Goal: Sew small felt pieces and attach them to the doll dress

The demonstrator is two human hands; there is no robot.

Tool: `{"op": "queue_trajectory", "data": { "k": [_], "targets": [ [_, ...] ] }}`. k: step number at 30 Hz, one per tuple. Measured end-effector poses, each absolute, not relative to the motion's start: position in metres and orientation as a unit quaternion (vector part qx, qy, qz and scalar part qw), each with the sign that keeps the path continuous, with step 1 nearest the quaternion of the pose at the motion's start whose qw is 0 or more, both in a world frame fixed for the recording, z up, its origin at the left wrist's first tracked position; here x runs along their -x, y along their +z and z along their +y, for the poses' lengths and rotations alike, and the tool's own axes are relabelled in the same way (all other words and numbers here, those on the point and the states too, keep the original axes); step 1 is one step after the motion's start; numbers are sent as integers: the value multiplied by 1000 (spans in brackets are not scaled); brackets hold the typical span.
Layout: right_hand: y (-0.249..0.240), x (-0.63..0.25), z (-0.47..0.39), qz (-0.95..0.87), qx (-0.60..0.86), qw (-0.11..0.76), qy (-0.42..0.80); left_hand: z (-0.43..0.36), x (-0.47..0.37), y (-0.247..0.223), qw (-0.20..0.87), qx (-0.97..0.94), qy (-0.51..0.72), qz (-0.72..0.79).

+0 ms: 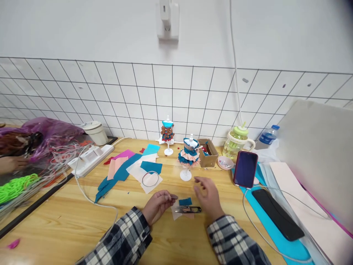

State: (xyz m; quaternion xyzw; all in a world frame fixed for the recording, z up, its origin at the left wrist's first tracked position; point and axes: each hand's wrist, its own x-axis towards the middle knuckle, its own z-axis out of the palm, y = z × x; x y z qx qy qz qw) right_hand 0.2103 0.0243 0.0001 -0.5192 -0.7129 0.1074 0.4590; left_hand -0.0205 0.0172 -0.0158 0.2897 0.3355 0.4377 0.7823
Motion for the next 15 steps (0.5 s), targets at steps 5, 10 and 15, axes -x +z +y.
{"op": "queue_trajectory", "data": {
  "k": [5,10,15],
  "targets": [
    [3,-168,-12,-766,431,429,211,6,12,-12,788,-317,434,299],
    [-6,-165,-11,-722,442,457,273,-4,3,-8,792,-303,452,278],
    [-10,-170,-14,-690,426,481,333,-6,3,-9,791,-320,446,272]
  ]
}}
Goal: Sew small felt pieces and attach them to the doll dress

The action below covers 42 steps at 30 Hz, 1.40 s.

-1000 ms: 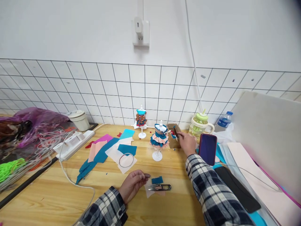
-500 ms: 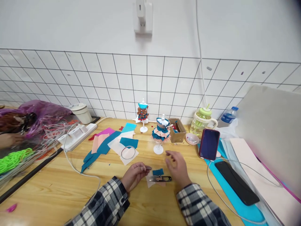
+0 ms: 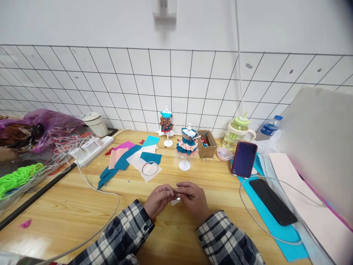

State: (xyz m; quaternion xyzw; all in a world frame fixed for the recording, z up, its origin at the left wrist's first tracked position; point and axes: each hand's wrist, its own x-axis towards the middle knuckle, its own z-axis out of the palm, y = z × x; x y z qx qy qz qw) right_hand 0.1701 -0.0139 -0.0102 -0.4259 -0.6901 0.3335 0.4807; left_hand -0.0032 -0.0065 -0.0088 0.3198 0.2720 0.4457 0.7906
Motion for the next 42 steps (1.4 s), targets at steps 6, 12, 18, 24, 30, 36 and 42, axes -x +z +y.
{"op": "queue_trajectory", "data": {
  "k": [6,12,18,24,30,36,42],
  "targets": [
    [-1,-174,-16,-715,395,474,327,-5,2,-13,784,-322,454,277],
    [-10,-167,-13,-734,453,432,263,-1,3,-21,772,-329,466,280],
    [-15,-165,-12,-715,475,438,268,-2,1,-21,770,-360,454,265],
    [-10,-172,-12,-748,485,394,225,1,10,-13,504,-654,420,376],
    [0,-188,-14,-816,486,248,190,9,34,3,-41,-917,310,249],
    [6,-208,-8,-816,514,198,173,17,23,-1,-135,-907,275,289],
    [-8,-252,13,-746,647,151,52,33,-9,8,-36,-870,202,448]
  ]
}}
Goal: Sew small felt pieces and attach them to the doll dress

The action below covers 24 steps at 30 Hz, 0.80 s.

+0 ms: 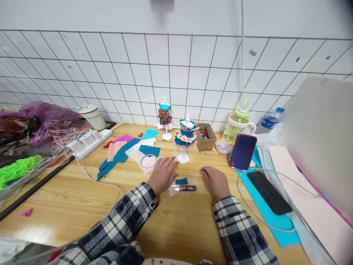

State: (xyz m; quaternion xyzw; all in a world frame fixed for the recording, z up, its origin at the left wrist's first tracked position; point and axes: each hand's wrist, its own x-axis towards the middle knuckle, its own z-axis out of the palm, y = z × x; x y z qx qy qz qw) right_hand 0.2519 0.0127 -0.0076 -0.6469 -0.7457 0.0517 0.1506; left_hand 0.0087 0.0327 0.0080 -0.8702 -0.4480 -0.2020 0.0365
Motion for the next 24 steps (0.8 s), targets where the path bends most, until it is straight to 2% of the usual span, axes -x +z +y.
{"op": "queue_trajectory", "data": {
  "k": [4,8,24],
  "targets": [
    [-14,-260,19,-757,652,44,-3,29,-32,10,-10,925,-148,-350],
    [-15,-255,19,-762,647,0,-19,28,-52,3,-16,939,-110,-325],
    [-15,-256,20,-756,653,37,4,35,-70,-11,-45,933,-110,-340]
  ]
}}
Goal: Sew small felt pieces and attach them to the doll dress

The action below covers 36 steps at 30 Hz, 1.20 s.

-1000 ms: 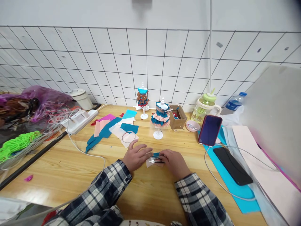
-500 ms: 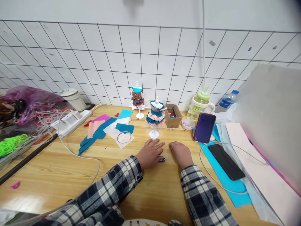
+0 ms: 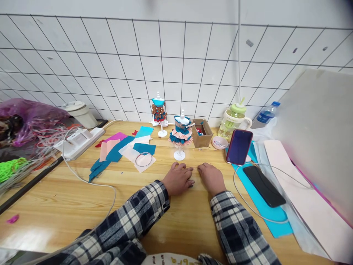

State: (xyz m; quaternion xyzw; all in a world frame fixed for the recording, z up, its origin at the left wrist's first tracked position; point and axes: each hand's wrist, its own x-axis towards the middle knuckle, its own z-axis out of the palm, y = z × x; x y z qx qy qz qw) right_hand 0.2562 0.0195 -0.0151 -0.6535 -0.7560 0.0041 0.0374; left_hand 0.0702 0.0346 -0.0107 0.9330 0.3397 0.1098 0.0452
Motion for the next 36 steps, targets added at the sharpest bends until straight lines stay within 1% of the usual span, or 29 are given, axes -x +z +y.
{"op": "queue_trajectory", "data": {
  "k": [8,11,14,16,18,21,24,27,31,34,36],
  "targets": [
    [-16,-277,13,-734,673,85,26,33,-72,-9,48,-927,116,352],
    [-17,-287,12,-698,709,98,26,33,-71,-9,66,-922,119,364],
    [-17,-290,9,-685,714,144,32,35,-69,-10,103,-914,126,372],
    [-15,-284,7,-704,685,182,43,37,-66,-10,130,-909,138,372],
    [-13,-272,4,-746,632,199,67,40,-60,-10,152,-902,159,372],
    [-9,-253,0,-812,545,177,113,44,-41,-7,165,-880,211,392],
    [-9,-241,-3,-837,507,155,135,41,-14,-5,156,-861,251,415],
    [-11,-238,-3,-837,498,165,158,31,10,-6,155,-881,211,395],
    [-18,-242,-1,-789,531,220,219,21,23,-7,135,-893,158,398],
    [-21,-246,2,-746,576,254,219,21,28,-6,133,-895,151,398],
    [-22,-246,2,-733,595,258,206,22,32,-4,134,-897,160,391]
  ]
}}
